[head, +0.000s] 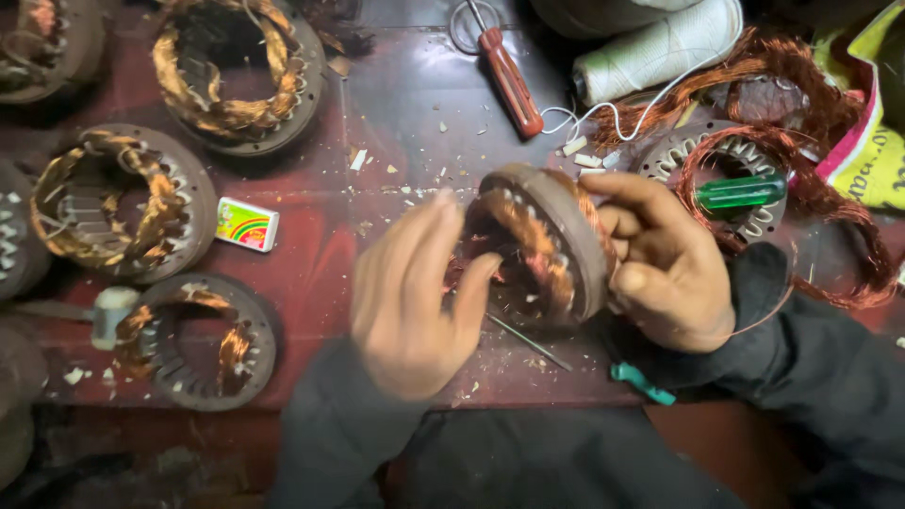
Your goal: The person winds copper wire into the slots of a motor stator, using a metal tool to push the wire into place and white insulating spacers to separate layers. The person repeatedly rotates the stator and adjusts the wire to maintain tension and alignment.
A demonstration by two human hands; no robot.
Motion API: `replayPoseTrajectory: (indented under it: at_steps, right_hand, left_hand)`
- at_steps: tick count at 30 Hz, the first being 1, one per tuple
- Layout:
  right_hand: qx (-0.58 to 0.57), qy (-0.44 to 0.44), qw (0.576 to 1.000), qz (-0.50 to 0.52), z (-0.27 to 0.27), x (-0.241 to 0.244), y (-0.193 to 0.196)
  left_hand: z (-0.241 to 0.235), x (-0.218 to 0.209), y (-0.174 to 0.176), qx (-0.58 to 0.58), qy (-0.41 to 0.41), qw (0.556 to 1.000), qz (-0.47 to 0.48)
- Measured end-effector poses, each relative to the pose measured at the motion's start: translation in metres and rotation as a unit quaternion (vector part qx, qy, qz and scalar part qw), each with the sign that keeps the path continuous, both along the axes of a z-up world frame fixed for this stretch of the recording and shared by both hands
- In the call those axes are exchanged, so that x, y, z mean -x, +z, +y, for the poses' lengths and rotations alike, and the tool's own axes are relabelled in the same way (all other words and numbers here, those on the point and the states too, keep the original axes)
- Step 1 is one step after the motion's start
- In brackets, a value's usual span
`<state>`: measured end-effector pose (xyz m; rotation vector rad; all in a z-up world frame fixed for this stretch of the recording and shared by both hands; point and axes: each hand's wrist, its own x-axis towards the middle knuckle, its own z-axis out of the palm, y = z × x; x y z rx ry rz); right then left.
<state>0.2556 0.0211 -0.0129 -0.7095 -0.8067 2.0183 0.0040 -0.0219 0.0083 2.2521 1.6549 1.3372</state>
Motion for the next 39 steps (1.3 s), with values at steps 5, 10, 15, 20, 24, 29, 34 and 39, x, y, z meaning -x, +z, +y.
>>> replayPoseTrajectory:
  at_steps: [5, 10, 15, 20, 24, 29, 34, 39]
  right_hand:
    - [-0.095, 0.015, 0.989, -0.112, 0.016, -0.004, -0.001]
    - [-0.105, -0.004, 0.987, -0.123, 0.014, -0.005, -0.004]
    - [-0.177, -0.013, 0.973, -0.145, 0.011, -0.003, -0.006]
    - [-0.245, 0.02, 0.944, -0.219, -0.002, -0.008, -0.007]
    - [-0.292, 0.058, 0.926, -0.233, -0.015, -0.011, -0.012]
    - [-0.251, -0.028, 0.946, -0.204, -0.025, -0.006, -0.026]
    - [-0.235, -0.064, 0.952, -0.184, -0.025, -0.002, -0.03]
    - [-0.244, -0.092, 0.948, -0.183, -0.018, -0.002, -0.028]
  left_hand:
    - [-0.009, 0.012, -0.006, -0.106, -0.102, 0.973, 0.177]
    - [-0.014, 0.006, -0.014, -0.021, -0.079, 0.959, 0.272]
    - [-0.008, 0.004, -0.009, -0.006, -0.073, 0.957, 0.28]
    - [-0.006, -0.001, -0.007, 0.033, -0.12, 0.965, 0.23]
    - [-0.007, 0.0, -0.01, 0.053, -0.174, 0.962, 0.201]
    - [-0.006, 0.002, -0.009, 0.08, -0.103, 0.991, 0.006]
    - [-0.006, 0.016, -0.012, 0.177, -0.129, 0.969, -0.118]
    - [-0.008, 0.033, -0.012, 0.233, -0.204, 0.905, -0.292]
